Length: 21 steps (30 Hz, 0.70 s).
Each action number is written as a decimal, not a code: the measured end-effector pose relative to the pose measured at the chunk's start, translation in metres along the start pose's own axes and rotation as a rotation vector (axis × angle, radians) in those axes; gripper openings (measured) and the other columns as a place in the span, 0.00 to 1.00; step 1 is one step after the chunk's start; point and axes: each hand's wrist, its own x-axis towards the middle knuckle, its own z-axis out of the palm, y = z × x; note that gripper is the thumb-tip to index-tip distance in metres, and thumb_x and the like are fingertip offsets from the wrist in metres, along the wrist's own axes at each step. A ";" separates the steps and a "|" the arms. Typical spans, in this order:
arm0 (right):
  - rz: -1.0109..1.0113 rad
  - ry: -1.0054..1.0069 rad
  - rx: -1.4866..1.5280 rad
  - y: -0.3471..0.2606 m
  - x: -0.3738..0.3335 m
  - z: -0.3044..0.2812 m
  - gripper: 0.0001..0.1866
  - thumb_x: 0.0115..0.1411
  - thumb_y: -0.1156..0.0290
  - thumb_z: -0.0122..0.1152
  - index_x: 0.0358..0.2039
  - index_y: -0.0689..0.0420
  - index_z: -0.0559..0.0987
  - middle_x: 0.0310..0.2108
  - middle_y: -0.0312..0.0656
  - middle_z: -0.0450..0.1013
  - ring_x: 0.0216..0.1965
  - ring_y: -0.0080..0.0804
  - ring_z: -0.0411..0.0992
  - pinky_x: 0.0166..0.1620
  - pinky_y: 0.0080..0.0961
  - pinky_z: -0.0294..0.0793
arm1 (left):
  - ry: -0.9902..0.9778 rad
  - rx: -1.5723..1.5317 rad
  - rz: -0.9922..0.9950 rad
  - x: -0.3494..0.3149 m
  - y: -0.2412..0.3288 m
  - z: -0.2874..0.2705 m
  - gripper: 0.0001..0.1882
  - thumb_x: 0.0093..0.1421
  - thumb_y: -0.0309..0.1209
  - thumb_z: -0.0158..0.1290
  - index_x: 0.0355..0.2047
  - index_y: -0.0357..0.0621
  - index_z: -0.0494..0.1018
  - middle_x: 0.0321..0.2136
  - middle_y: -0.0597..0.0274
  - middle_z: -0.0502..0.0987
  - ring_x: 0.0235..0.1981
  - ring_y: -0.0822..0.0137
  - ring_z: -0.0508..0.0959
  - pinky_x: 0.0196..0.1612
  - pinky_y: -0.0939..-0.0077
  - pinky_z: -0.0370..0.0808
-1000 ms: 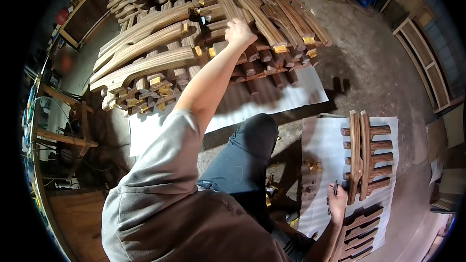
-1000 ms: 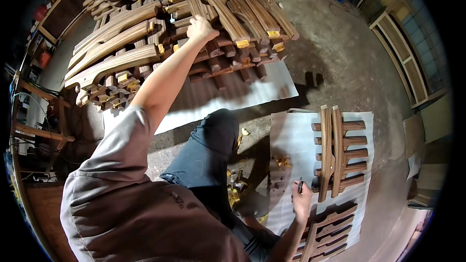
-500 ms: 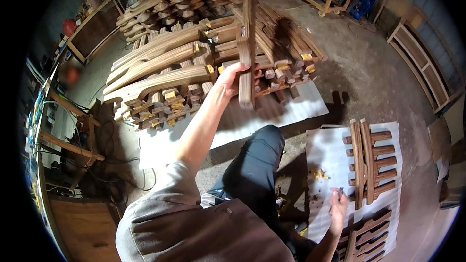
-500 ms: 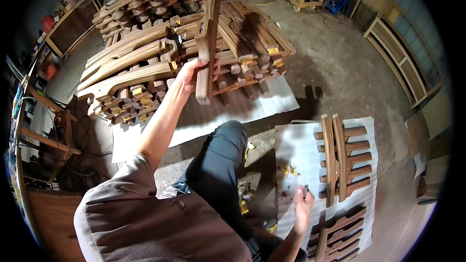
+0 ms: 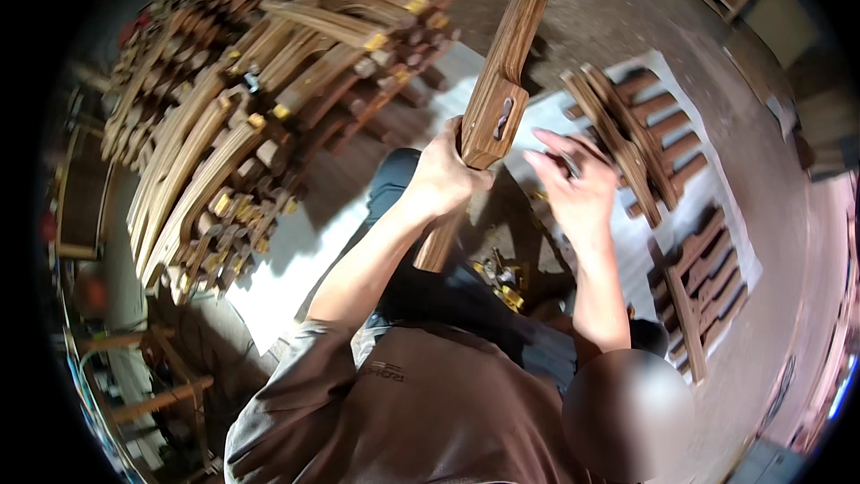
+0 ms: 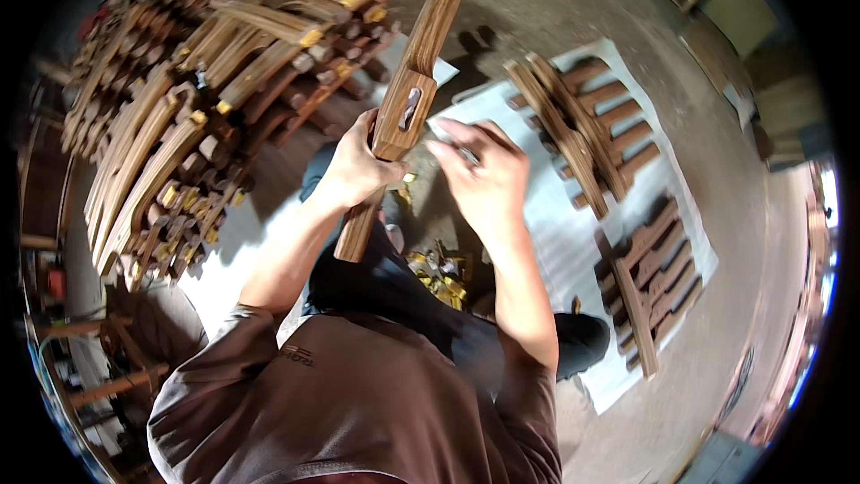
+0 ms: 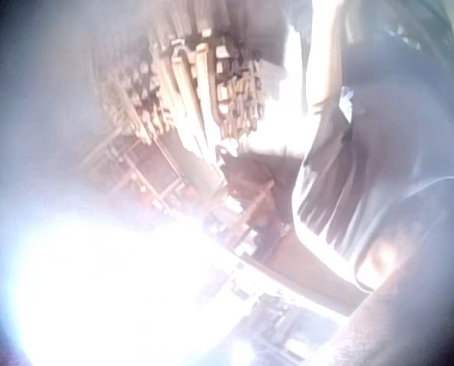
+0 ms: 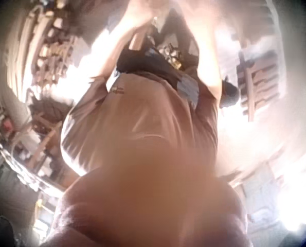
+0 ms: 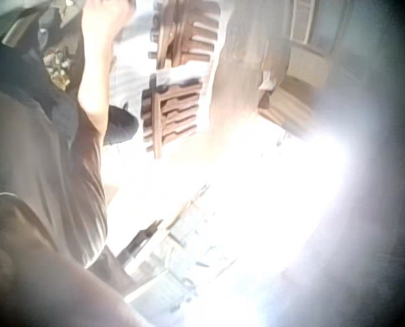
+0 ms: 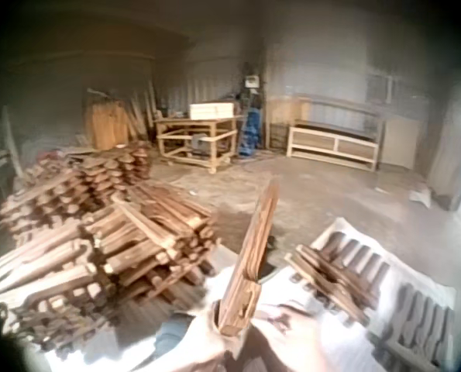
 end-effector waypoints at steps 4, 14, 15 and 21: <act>0.037 0.002 -0.190 0.002 -0.003 -0.014 0.17 0.48 0.67 0.73 0.40 0.56 0.84 0.28 0.42 0.76 0.28 0.40 0.76 0.31 0.30 0.74 | -0.097 0.149 0.017 -0.008 0.016 0.027 0.44 0.41 0.29 0.62 0.59 0.28 0.59 0.43 0.35 0.77 0.48 0.45 0.79 0.53 0.63 0.74; 0.257 0.044 -0.233 0.038 -0.036 -0.030 0.10 0.46 0.67 0.68 0.27 0.60 0.83 0.21 0.48 0.76 0.24 0.47 0.76 0.30 0.34 0.75 | -0.095 0.526 0.041 -0.024 0.017 0.065 0.45 0.42 0.29 0.63 0.60 0.27 0.57 0.39 0.34 0.78 0.44 0.41 0.78 0.49 0.59 0.75; 0.226 0.090 -0.221 0.043 -0.038 -0.029 0.10 0.46 0.68 0.68 0.26 0.61 0.83 0.21 0.48 0.76 0.23 0.47 0.75 0.30 0.34 0.75 | -0.104 0.520 0.047 -0.024 0.016 0.067 0.45 0.42 0.29 0.63 0.60 0.27 0.57 0.39 0.34 0.78 0.44 0.41 0.78 0.50 0.59 0.75; 0.101 0.123 -0.189 0.051 -0.045 -0.025 0.06 0.48 0.76 0.66 0.29 0.60 0.80 0.24 0.46 0.75 0.24 0.44 0.76 0.29 0.32 0.74 | -0.233 0.422 0.008 -0.012 0.018 0.062 0.45 0.40 0.30 0.63 0.59 0.27 0.59 0.39 0.35 0.78 0.45 0.42 0.79 0.50 0.60 0.75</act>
